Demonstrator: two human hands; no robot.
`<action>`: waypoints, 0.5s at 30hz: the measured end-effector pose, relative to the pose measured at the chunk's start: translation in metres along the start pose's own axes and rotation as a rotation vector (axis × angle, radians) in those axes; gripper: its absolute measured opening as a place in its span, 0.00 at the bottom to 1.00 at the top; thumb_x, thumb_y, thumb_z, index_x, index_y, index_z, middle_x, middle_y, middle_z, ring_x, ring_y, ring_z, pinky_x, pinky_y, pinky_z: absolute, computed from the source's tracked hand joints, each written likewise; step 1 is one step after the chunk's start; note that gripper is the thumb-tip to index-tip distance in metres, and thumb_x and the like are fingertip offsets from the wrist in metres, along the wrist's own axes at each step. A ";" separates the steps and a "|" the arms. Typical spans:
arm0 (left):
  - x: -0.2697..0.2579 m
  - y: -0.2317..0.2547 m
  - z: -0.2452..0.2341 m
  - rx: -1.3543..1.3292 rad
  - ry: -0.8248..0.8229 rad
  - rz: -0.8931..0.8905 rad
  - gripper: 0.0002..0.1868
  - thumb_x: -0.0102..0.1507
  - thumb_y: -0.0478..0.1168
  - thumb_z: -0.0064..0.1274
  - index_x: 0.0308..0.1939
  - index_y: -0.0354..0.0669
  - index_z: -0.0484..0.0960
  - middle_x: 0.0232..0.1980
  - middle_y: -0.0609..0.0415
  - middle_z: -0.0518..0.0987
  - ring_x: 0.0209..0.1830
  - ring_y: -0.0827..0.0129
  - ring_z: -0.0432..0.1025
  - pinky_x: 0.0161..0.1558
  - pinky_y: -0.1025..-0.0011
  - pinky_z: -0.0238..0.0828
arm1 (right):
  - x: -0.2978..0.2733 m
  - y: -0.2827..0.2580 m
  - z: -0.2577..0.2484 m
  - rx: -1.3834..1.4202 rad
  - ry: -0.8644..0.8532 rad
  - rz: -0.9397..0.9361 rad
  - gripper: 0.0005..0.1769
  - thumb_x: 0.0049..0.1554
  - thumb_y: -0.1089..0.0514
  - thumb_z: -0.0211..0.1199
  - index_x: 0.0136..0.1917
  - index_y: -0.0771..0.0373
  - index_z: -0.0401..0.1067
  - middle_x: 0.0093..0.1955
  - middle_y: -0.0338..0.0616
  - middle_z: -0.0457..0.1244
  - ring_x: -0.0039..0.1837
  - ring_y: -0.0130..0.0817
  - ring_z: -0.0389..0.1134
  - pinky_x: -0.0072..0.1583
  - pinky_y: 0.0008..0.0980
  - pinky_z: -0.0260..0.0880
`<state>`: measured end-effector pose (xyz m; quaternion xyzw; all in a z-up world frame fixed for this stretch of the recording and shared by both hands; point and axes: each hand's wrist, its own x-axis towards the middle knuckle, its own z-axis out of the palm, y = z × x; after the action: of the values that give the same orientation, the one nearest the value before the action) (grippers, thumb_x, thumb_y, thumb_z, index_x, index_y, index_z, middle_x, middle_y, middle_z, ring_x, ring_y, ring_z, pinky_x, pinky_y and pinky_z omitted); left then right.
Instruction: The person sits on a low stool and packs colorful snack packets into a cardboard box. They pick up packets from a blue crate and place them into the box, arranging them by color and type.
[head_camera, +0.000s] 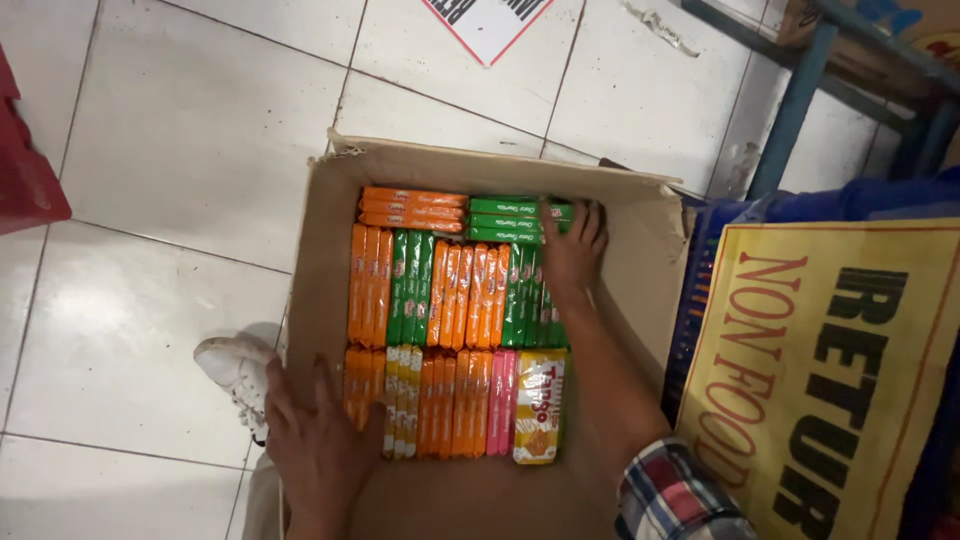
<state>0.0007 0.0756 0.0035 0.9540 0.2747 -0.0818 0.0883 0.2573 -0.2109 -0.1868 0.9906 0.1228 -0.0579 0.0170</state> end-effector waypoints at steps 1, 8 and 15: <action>0.000 -0.001 0.001 0.002 0.001 0.003 0.48 0.53 0.66 0.57 0.71 0.46 0.69 0.78 0.29 0.56 0.67 0.30 0.64 0.44 0.41 0.78 | 0.003 0.001 0.004 0.002 0.001 0.003 0.65 0.36 0.62 0.78 0.81 0.37 0.53 0.79 0.61 0.44 0.81 0.65 0.39 0.71 0.69 0.48; -0.003 0.005 0.002 0.011 -0.020 -0.030 0.47 0.51 0.64 0.56 0.71 0.50 0.69 0.78 0.31 0.55 0.68 0.32 0.62 0.41 0.36 0.76 | 0.009 0.003 0.005 -0.024 -0.310 -0.031 0.44 0.62 0.49 0.51 0.85 0.46 0.36 0.85 0.60 0.34 0.85 0.61 0.29 0.77 0.64 0.35; 0.002 0.015 -0.004 0.012 -0.199 -0.136 0.50 0.50 0.65 0.56 0.75 0.57 0.63 0.81 0.33 0.49 0.73 0.32 0.55 0.50 0.32 0.70 | 0.008 -0.058 -0.015 0.098 -0.629 -0.026 0.51 0.61 0.26 0.41 0.86 0.42 0.24 0.87 0.44 0.15 0.86 0.49 0.13 0.78 0.69 0.20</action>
<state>0.0103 0.0651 0.0085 0.9209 0.3280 -0.1835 0.1036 0.2529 -0.1523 -0.1743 0.9221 0.1212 -0.3675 0.0058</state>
